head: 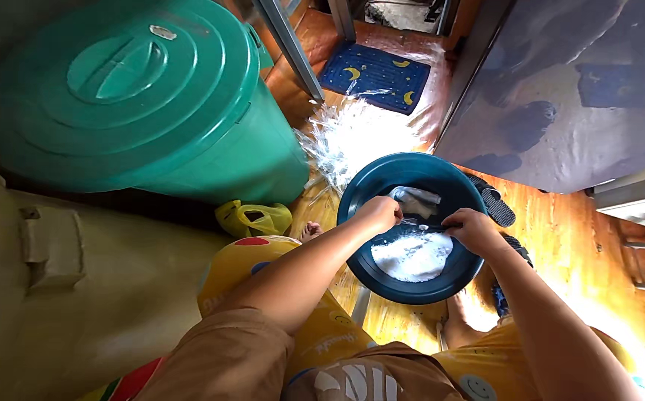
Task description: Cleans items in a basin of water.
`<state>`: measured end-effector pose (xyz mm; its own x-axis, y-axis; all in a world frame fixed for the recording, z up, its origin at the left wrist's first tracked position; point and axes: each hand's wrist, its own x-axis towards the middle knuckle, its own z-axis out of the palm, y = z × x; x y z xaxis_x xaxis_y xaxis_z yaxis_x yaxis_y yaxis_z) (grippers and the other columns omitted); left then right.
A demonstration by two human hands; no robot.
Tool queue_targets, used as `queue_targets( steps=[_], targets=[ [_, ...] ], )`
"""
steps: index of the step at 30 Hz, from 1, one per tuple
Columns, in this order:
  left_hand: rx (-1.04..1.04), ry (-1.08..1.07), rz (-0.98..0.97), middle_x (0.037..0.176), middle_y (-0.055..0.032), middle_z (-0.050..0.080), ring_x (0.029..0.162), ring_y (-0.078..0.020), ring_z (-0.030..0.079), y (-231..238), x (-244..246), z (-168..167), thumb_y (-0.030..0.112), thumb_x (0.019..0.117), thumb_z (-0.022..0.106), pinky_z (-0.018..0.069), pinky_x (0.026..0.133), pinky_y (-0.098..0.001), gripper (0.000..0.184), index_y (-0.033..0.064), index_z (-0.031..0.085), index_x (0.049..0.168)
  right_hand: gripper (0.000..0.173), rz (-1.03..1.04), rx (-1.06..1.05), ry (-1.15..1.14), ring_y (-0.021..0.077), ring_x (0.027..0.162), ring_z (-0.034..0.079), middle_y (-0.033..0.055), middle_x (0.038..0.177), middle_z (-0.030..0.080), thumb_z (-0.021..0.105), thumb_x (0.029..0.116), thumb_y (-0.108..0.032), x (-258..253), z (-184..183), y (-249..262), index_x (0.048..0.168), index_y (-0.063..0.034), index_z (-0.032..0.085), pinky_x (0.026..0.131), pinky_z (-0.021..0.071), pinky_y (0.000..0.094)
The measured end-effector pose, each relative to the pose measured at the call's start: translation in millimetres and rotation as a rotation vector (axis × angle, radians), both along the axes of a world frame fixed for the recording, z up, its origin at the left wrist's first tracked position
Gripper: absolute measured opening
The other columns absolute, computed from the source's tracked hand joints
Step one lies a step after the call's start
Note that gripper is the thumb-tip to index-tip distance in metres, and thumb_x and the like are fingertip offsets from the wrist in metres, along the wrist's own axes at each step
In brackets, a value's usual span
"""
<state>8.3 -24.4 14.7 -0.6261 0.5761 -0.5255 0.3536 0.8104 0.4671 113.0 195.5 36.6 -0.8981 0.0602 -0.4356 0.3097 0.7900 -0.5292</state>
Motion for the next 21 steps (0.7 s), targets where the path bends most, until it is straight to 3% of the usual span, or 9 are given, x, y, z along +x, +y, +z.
queue_targets(
  steps=[13, 21],
  targets=[
    [0.007, -0.058, -0.008, 0.105, -0.0077, 0.076, 0.100, -0.0229, 0.072, 11, 3, -10, 0.023, 0.1012, 0.065, 0.0552, 0.096, -0.0504, 0.019, 0.0134, 0.078, 0.111, 0.017, 0.000, 0.091, 0.008, 0.0263, 0.112, 0.065, 0.0118, 0.119, 0.068, 0.070, 0.0940, -0.008, -6, 0, -8, 0.110, -0.0087, 0.078, 0.099, 0.0525, 0.0469],
    [0.092, -0.135, 0.025, 0.105, -0.0114, 0.075, 0.099, -0.0237, 0.072, 14, 10, -17, 0.010, 0.0980, 0.067, 0.0550, 0.096, -0.0470, 0.018, 0.0063, 0.075, 0.113, 0.018, 0.138, 0.214, 0.306, 0.0354, 0.115, 0.061, 0.0176, 0.113, 0.066, 0.066, 0.0921, 0.004, 4, 14, -31, 0.104, -0.0032, 0.078, 0.100, 0.0519, 0.0480]
  ],
)
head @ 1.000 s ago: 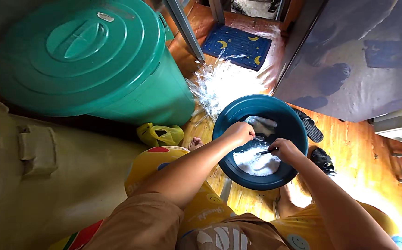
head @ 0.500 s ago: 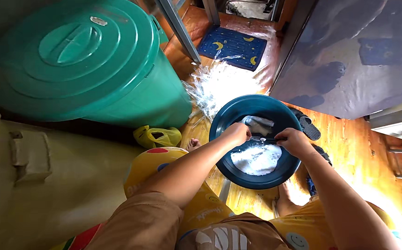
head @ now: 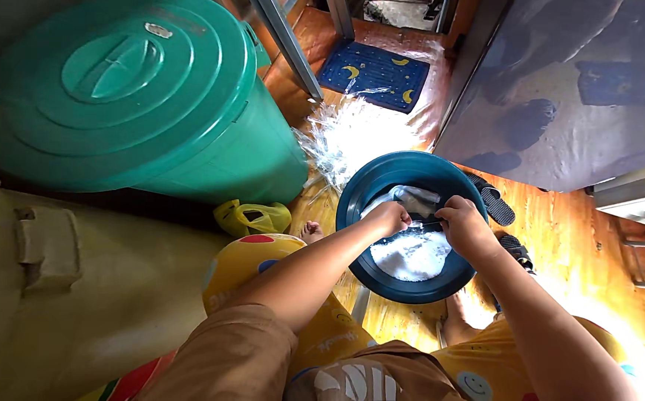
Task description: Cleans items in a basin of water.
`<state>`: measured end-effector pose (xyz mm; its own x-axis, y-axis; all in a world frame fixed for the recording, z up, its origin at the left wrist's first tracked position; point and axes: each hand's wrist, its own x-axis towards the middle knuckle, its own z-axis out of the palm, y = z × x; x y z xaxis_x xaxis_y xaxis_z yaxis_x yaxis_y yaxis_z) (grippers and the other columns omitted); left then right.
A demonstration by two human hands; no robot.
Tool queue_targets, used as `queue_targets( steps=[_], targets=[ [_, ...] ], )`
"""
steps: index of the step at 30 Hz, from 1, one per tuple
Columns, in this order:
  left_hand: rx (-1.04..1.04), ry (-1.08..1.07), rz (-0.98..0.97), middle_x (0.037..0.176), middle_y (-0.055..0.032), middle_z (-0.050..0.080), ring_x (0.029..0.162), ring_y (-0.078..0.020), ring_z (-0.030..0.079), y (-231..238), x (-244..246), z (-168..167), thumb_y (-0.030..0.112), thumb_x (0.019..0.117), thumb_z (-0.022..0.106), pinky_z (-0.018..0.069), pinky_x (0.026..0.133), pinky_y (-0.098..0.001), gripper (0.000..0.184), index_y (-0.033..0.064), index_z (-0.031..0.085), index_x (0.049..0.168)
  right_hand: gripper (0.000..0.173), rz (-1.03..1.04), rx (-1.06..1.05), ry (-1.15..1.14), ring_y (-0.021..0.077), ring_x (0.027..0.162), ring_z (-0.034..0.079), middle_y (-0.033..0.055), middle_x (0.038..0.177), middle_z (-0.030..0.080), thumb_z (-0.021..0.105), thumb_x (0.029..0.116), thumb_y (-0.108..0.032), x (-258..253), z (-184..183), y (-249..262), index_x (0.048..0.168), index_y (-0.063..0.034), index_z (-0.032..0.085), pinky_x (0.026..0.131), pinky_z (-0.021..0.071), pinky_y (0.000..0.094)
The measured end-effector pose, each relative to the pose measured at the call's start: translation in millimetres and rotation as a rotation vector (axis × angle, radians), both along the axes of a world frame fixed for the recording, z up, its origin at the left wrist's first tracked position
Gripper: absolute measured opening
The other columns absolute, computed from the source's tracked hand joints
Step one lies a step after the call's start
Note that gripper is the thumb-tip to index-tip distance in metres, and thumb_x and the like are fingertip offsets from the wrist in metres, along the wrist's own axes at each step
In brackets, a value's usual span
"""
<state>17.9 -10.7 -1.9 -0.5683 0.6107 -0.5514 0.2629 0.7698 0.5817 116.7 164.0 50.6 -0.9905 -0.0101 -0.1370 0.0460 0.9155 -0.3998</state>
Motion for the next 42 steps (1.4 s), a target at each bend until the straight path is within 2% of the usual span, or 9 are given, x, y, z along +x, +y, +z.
queue_targets(
  steps=[4, 11, 17, 19, 22, 25, 29, 35, 42],
  targets=[
    [0.020, 0.019, 0.000, 0.106, -0.0101, 0.075, 0.099, -0.0229, 0.071, 0, -1, 0, 0.010, 0.0991, 0.066, 0.0545, 0.096, -0.0470, 0.019, 0.0083, 0.076, 0.115, 0.015, 0.038, 0.043, 0.098, 0.0369, 0.111, 0.062, 0.0187, 0.109, 0.065, 0.065, 0.0922, 0.006, 4, 8, -6, 0.100, -0.0002, 0.077, 0.094, 0.0549, 0.0483],
    [0.052, -0.009, 0.031, 0.101, -0.0115, 0.075, 0.092, -0.0223, 0.072, -2, 0, -2, 0.010, 0.0992, 0.066, 0.0564, 0.091, -0.0456, 0.019, 0.0056, 0.075, 0.115, 0.015, 0.033, 0.060, 0.148, 0.0382, 0.109, 0.062, 0.0186, 0.108, 0.065, 0.067, 0.0904, 0.007, 4, 10, 0, 0.099, -0.0003, 0.077, 0.092, 0.0551, 0.0494],
    [0.032, -0.004, 0.030, 0.098, -0.0092, 0.075, 0.089, -0.0203, 0.071, -1, -3, -4, 0.011, 0.0995, 0.066, 0.0563, 0.088, -0.0439, 0.018, 0.0077, 0.076, 0.114, 0.014, 0.028, 0.063, 0.146, 0.0378, 0.109, 0.062, 0.0183, 0.108, 0.065, 0.068, 0.0898, 0.007, 4, 11, 3, 0.098, -0.0007, 0.077, 0.093, 0.0549, 0.0502],
    [0.002, 0.024, 0.015, 0.099, -0.0088, 0.075, 0.091, -0.0210, 0.071, -2, -5, -2, 0.011, 0.0998, 0.065, 0.0558, 0.089, -0.0449, 0.019, 0.0088, 0.076, 0.115, 0.015, 0.006, 0.045, 0.098, 0.0380, 0.110, 0.062, 0.0185, 0.108, 0.066, 0.067, 0.0903, 0.007, 3, 9, 8, 0.099, -0.0011, 0.077, 0.095, 0.0536, 0.0513],
    [-0.026, 0.090, 0.017, 0.103, -0.0127, 0.075, 0.099, -0.0277, 0.071, -6, -8, 1, 0.009, 0.0995, 0.064, 0.0545, 0.095, -0.0529, 0.019, 0.0079, 0.076, 0.114, 0.018, -0.044, 0.067, -0.102, 0.0377, 0.116, 0.061, 0.0182, 0.114, 0.066, 0.067, 0.0910, 0.004, -2, -1, 16, 0.104, -0.0033, 0.078, 0.101, 0.0508, 0.0521],
    [-0.054, 0.120, 0.021, 0.107, -0.0127, 0.075, 0.103, -0.0288, 0.071, -11, -12, 1, 0.013, 0.1015, 0.063, 0.0536, 0.097, -0.0537, 0.019, 0.0088, 0.076, 0.115, 0.021, -0.043, 0.112, -0.272, 0.0382, 0.122, 0.058, 0.0192, 0.121, 0.065, 0.065, 0.0922, 0.003, -9, -24, 17, 0.109, -0.0034, 0.076, 0.104, 0.0489, 0.0527],
    [-0.042, 0.154, -0.011, 0.117, -0.0113, 0.073, 0.115, -0.0283, 0.068, -14, -15, 5, 0.015, 0.1025, 0.060, 0.0510, 0.103, -0.0525, 0.020, 0.0094, 0.076, 0.114, 0.024, -0.009, 0.123, -0.315, 0.0384, 0.126, 0.056, 0.0196, 0.125, 0.064, 0.060, 0.0936, 0.005, -15, -57, 9, 0.110, -0.0017, 0.076, 0.104, 0.0482, 0.0523],
    [-0.036, 0.181, -0.016, 0.112, -0.0111, 0.074, 0.110, -0.0275, 0.069, -10, -10, 6, 0.012, 0.1015, 0.062, 0.0532, 0.099, -0.0512, 0.019, 0.0097, 0.077, 0.112, 0.025, -0.004, 0.167, -0.352, 0.0382, 0.128, 0.054, 0.0177, 0.129, 0.062, 0.059, 0.0944, 0.005, -26, -79, -1, 0.113, -0.0021, 0.075, 0.102, 0.0502, 0.0518],
    [-0.053, 0.163, -0.011, 0.116, -0.0122, 0.074, 0.113, -0.0286, 0.069, -10, -11, 7, 0.010, 0.1012, 0.062, 0.0523, 0.101, -0.0527, 0.021, 0.0095, 0.076, 0.116, 0.030, 0.037, 0.086, -0.444, 0.0377, 0.130, 0.055, 0.0198, 0.132, 0.062, 0.053, 0.0971, 0.004, -26, -94, -3, 0.117, -0.0032, 0.074, 0.109, 0.0441, 0.0505]
  ],
)
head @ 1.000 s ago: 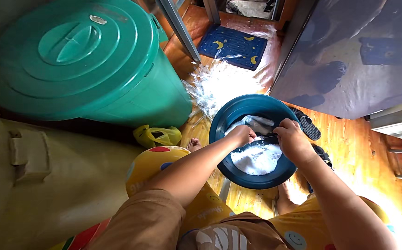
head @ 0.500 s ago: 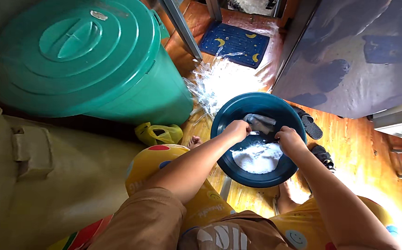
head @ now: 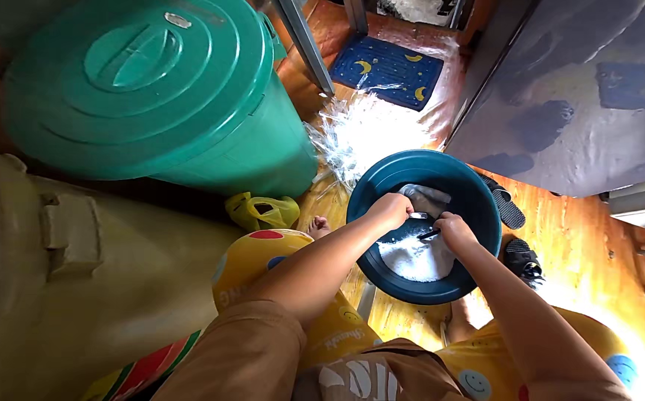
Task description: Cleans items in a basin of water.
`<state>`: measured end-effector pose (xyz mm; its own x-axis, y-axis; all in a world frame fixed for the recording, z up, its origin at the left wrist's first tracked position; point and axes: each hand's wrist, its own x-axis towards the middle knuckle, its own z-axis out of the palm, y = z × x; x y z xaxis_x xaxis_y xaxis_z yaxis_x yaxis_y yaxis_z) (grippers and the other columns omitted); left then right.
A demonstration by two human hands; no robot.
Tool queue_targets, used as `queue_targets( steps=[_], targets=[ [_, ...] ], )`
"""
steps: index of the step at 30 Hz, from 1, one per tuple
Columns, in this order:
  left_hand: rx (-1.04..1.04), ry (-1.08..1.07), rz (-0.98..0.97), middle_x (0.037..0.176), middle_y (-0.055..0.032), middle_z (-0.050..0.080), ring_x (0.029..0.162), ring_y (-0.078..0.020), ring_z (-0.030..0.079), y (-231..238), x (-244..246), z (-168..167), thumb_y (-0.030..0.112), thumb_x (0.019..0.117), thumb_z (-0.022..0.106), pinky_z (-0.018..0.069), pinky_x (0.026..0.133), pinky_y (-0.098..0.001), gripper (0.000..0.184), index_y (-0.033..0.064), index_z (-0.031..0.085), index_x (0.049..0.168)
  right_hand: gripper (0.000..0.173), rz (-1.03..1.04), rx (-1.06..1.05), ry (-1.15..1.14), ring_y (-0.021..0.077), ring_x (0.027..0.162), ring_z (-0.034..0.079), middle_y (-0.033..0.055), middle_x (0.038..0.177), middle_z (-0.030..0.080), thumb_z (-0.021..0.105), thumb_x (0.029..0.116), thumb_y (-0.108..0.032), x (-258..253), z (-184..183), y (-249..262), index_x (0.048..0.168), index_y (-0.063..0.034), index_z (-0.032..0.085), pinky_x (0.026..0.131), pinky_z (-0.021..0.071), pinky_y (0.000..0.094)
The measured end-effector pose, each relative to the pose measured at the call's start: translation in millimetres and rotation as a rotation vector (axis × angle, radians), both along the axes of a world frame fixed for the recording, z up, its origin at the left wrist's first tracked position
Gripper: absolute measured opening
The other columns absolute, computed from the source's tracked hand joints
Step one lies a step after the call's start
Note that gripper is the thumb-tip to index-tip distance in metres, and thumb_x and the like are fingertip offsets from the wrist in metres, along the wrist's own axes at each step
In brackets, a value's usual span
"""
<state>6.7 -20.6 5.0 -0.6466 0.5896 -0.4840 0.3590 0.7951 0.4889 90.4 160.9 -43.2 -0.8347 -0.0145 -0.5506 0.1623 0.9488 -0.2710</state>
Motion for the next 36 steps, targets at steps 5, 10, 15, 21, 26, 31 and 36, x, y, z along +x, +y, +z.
queue_targets(
  steps=[5, 10, 15, 21, 26, 31, 36],
  targets=[
    [-0.032, 0.003, -0.007, 0.116, -0.0123, 0.073, 0.113, -0.0289, 0.068, -1, -2, -1, 0.010, 0.1010, 0.061, 0.0522, 0.101, -0.0521, 0.021, 0.0094, 0.076, 0.117, 0.030, -0.025, -0.032, -0.119, 0.0314, 0.130, 0.057, 0.0164, 0.135, 0.062, 0.059, 0.0952, -0.004, -1, 1, 6, 0.121, -0.0090, 0.074, 0.110, 0.0446, 0.0489],
    [-0.075, 0.013, -0.005, 0.114, -0.0122, 0.074, 0.111, -0.0292, 0.069, -1, -4, -5, 0.011, 0.1018, 0.060, 0.0534, 0.098, -0.0527, 0.020, 0.0106, 0.076, 0.114, 0.023, -0.147, -0.173, -0.096, 0.0285, 0.122, 0.061, 0.0150, 0.126, 0.067, 0.069, 0.0935, -0.008, -4, 24, 19, 0.115, -0.0087, 0.076, 0.107, 0.0455, 0.0485],
    [-0.105, -0.003, 0.002, 0.112, -0.0139, 0.074, 0.108, -0.0311, 0.070, 0, -3, -6, 0.015, 0.1030, 0.060, 0.0540, 0.097, -0.0540, 0.021, 0.0099, 0.075, 0.117, 0.017, -0.277, -0.242, 0.068, 0.0287, 0.112, 0.064, 0.0147, 0.118, 0.068, 0.073, 0.0923, -0.007, -2, 59, 31, 0.109, -0.0075, 0.077, 0.099, 0.0509, 0.0503],
    [-0.085, -0.024, 0.006, 0.110, -0.0141, 0.074, 0.107, -0.0313, 0.070, 2, -1, -6, 0.013, 0.1015, 0.061, 0.0537, 0.098, -0.0551, 0.020, 0.0091, 0.075, 0.116, 0.017, -0.291, -0.202, 0.192, 0.0298, 0.112, 0.064, 0.0158, 0.120, 0.067, 0.072, 0.0926, -0.004, 0, 76, 25, 0.108, -0.0068, 0.077, 0.098, 0.0518, 0.0506],
    [-0.017, -0.107, 0.035, 0.105, -0.0124, 0.075, 0.102, -0.0281, 0.071, 5, 0, -7, 0.012, 0.0995, 0.065, 0.0540, 0.097, -0.0534, 0.019, 0.0091, 0.075, 0.115, 0.018, -0.196, -0.107, 0.317, 0.0342, 0.115, 0.063, 0.0161, 0.119, 0.067, 0.070, 0.0906, 0.002, 2, 70, 12, 0.104, -0.0065, 0.078, 0.100, 0.0515, 0.0511],
    [0.041, -0.186, 0.058, 0.100, -0.0112, 0.075, 0.092, -0.0244, 0.070, 8, 0, -5, 0.008, 0.0995, 0.064, 0.0550, 0.090, -0.0480, 0.019, 0.0060, 0.075, 0.115, 0.017, -0.022, -0.056, 0.528, 0.0391, 0.112, 0.061, 0.0195, 0.111, 0.066, 0.066, 0.0898, 0.009, 11, 87, -8, 0.098, -0.0001, 0.077, 0.095, 0.0537, 0.0512],
    [0.076, -0.206, 0.059, 0.096, -0.0084, 0.075, 0.083, -0.0187, 0.069, 5, -3, -17, 0.011, 0.1005, 0.065, 0.0560, 0.084, -0.0417, 0.021, 0.0078, 0.074, 0.119, 0.018, 0.061, 0.016, 0.633, 0.0407, 0.109, 0.061, 0.0198, 0.109, 0.064, 0.063, 0.0882, 0.013, 20, 105, -16, 0.097, 0.0022, 0.075, 0.088, 0.0557, 0.0532]
  ],
)
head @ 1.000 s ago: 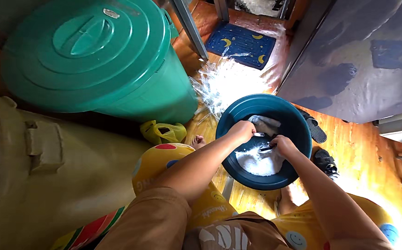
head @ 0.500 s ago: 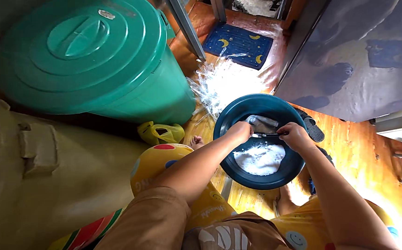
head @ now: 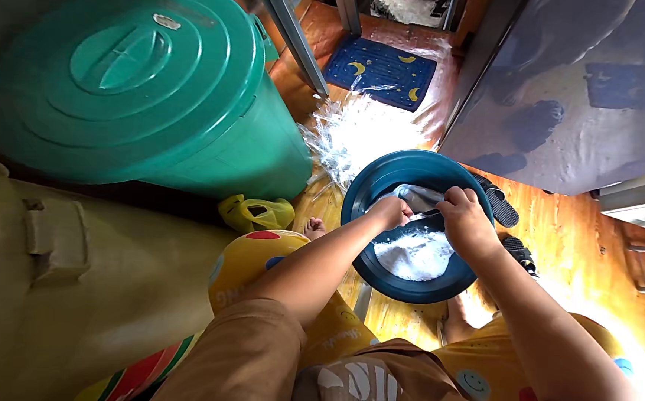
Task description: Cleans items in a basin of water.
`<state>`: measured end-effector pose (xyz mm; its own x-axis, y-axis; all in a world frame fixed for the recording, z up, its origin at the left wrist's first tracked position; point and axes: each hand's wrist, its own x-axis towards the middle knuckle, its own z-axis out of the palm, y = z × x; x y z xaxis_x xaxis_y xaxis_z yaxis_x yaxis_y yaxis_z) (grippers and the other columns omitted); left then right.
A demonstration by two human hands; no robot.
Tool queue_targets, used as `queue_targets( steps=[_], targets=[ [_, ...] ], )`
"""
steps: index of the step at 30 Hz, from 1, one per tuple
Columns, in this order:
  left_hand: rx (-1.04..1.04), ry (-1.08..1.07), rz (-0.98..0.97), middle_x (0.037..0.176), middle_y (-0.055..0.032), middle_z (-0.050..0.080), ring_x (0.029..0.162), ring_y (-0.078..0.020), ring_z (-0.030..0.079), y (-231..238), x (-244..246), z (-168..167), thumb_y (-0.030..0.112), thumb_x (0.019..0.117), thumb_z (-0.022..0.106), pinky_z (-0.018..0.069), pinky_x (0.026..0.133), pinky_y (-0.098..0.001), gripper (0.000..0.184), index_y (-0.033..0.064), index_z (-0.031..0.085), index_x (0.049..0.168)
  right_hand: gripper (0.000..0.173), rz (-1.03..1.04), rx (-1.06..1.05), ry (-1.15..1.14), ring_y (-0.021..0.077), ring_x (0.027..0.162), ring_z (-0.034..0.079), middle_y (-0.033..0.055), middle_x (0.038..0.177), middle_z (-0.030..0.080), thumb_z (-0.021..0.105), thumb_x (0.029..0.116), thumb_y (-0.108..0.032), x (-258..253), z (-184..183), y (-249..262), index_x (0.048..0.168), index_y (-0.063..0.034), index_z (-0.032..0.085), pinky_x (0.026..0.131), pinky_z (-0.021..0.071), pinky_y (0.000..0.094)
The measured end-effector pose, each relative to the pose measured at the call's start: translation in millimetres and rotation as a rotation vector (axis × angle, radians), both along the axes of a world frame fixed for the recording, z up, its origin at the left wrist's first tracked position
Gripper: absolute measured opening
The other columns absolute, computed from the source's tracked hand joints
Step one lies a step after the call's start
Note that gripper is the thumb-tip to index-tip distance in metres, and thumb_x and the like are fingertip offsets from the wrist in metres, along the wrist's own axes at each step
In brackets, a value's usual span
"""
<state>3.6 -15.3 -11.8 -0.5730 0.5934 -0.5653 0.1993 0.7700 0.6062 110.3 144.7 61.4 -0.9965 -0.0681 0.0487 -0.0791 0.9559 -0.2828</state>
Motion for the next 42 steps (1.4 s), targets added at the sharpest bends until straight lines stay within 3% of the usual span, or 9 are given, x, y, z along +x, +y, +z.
queue_targets(
  steps=[5, 9, 13, 24, 39, 42],
  targets=[
    [-0.039, 0.003, 0.027, 0.100, -0.0112, 0.075, 0.088, -0.0218, 0.071, -3, -1, 6, 0.010, 0.1023, 0.061, 0.0558, 0.086, -0.0433, 0.023, 0.0064, 0.073, 0.121, 0.018, -0.065, 0.050, -0.058, 0.0424, 0.113, 0.060, 0.0206, 0.111, 0.064, 0.063, 0.0878, 0.013, -3, -2, 15, 0.097, 0.0031, 0.074, 0.089, 0.0543, 0.0566],
    [-0.040, 0.009, 0.094, 0.104, -0.0112, 0.075, 0.093, -0.0232, 0.072, -5, -2, 7, 0.013, 0.1026, 0.062, 0.0558, 0.091, -0.0468, 0.022, 0.0081, 0.073, 0.121, 0.022, -0.154, 0.113, -0.361, 0.0415, 0.121, 0.057, 0.0196, 0.121, 0.063, 0.063, 0.0878, 0.011, -14, -37, 29, 0.102, 0.0006, 0.075, 0.093, 0.0540, 0.0569],
    [-0.004, 0.071, 0.074, 0.106, -0.0099, 0.075, 0.100, -0.0236, 0.071, -5, -2, 10, 0.014, 0.1019, 0.062, 0.0544, 0.096, -0.0489, 0.019, 0.0100, 0.076, 0.115, 0.023, -0.183, 0.155, -0.499, 0.0405, 0.126, 0.055, 0.0187, 0.126, 0.062, 0.061, 0.0891, 0.010, -20, -68, 31, 0.106, 0.0004, 0.074, 0.095, 0.0538, 0.0552],
    [0.015, 0.131, 0.014, 0.109, -0.0115, 0.075, 0.103, -0.0259, 0.071, -7, -1, 10, 0.012, 0.1016, 0.061, 0.0540, 0.098, -0.0504, 0.020, 0.0084, 0.076, 0.114, 0.028, -0.187, 0.091, -0.558, 0.0382, 0.130, 0.053, 0.0162, 0.131, 0.062, 0.060, 0.0914, 0.008, -25, -90, 30, 0.112, -0.0026, 0.075, 0.102, 0.0505, 0.0535],
    [-0.013, 0.135, -0.011, 0.110, -0.0115, 0.074, 0.104, -0.0254, 0.070, -5, -1, 8, 0.012, 0.1014, 0.062, 0.0538, 0.098, -0.0486, 0.019, 0.0083, 0.076, 0.114, 0.034, -0.014, 0.016, -0.704, 0.0354, 0.131, 0.054, 0.0174, 0.135, 0.062, 0.052, 0.0954, 0.006, -20, -107, 18, 0.119, -0.0059, 0.074, 0.110, 0.0434, 0.0497],
    [-0.020, 0.138, -0.013, 0.110, -0.0117, 0.074, 0.105, -0.0259, 0.070, -6, -3, 6, 0.011, 0.1012, 0.062, 0.0537, 0.098, -0.0490, 0.019, 0.0084, 0.076, 0.114, 0.033, -0.023, -0.037, -0.741, 0.0331, 0.129, 0.057, 0.0171, 0.134, 0.063, 0.057, 0.0935, 0.003, -22, -104, 23, 0.120, -0.0079, 0.074, 0.109, 0.0456, 0.0500]
  ],
)
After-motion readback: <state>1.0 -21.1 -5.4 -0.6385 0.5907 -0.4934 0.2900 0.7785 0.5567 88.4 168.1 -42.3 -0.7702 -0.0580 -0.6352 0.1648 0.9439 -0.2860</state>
